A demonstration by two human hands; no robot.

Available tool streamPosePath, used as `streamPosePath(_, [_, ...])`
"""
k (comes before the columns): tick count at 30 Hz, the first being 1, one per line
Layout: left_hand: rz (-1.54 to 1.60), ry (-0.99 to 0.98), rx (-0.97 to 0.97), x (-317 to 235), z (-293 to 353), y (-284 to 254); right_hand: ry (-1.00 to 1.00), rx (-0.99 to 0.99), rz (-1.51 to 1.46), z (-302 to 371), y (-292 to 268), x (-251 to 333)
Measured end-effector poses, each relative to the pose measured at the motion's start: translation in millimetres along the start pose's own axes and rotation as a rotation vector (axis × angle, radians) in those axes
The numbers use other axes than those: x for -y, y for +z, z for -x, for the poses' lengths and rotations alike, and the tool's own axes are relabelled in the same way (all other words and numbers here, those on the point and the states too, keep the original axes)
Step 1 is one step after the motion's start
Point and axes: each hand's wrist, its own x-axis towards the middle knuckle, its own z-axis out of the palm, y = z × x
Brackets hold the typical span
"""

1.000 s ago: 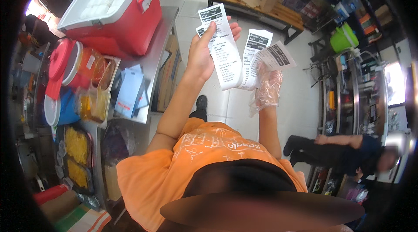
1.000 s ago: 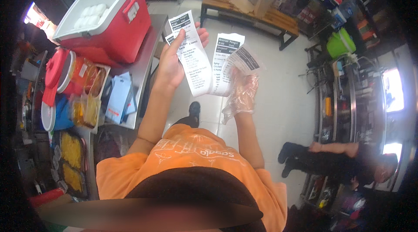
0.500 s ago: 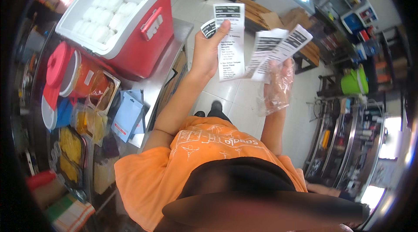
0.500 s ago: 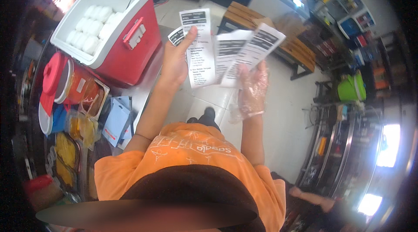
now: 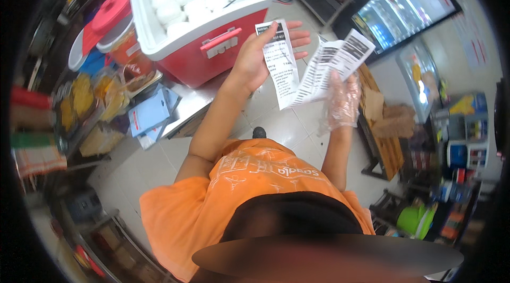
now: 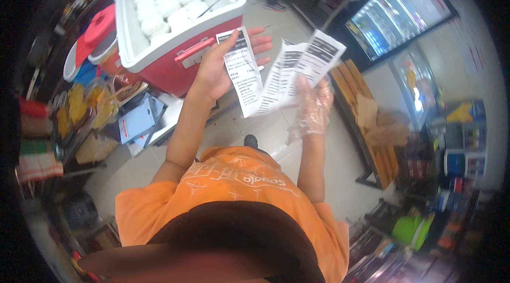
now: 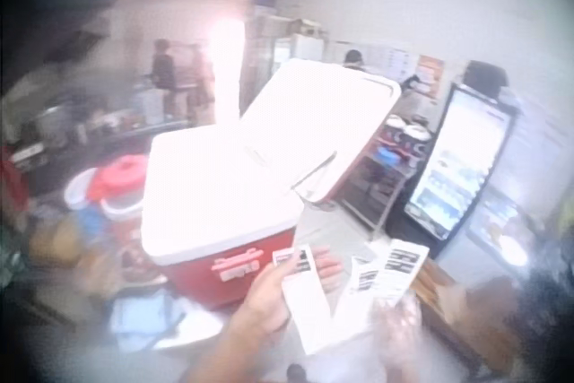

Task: The person assembles food orders by reading printed receipts, retrieving fried chicken from a heated display, and placing items into paper bags and boxes. They also add condiment packets and white round items from a cooler, then hand completed orders to a coworker.

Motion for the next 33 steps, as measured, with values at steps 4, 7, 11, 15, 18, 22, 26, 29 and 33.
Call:
streamPosePath(4, [0.044, 0.166, -0.135, -15.4, -9.2, -12.4, 0.111, 0.175, -0.004, -50.0, -11.5, -8.3])
streamPosePath(7, [0.077, 0.259, -0.16, -22.4, -2.4, -21.7, 0.207, 0.279, -0.07, -75.0, -0.9, -8.2])
streamPosePath(11, [0.017, 0.359, -0.18, -38.0, 9.6, -25.8, 0.184, 0.454, -0.185, -92.6, 35.4, 11.5])
streamPosePath(15, [-0.063, 0.43, -0.147, -57.1, 17.4, -26.0, -0.053, 0.685, -0.323, -89.2, 76.4, 40.9])
streamPosePath(18, [-0.066, 0.46, -0.134, -69.5, 22.6, -28.4, -0.119, 0.769, -0.074, -90.0, 115.7, 57.9])
streamPosePath(22, [-0.3, 0.688, -0.629, -79.3, 24.3, -34.0, -0.401, 1.003, 0.149, -67.0, 183.7, 60.2])
streamPosePath(26, [-0.404, 0.868, -0.741, -111.9, 37.7, -55.4, -0.906, 1.177, 0.437, -24.1, 246.3, 58.4])
streamPosePath(29, [-0.225, 1.083, -0.628, -141.3, 55.1, -80.6, -1.005, 1.366, 0.473, -36.9, 286.1, 70.0])
streamPosePath(33, [-0.119, 1.242, -0.479, -169.7, 98.5, -129.2, -1.193, 1.151, 0.532, -131.9, 363.3, 65.3])
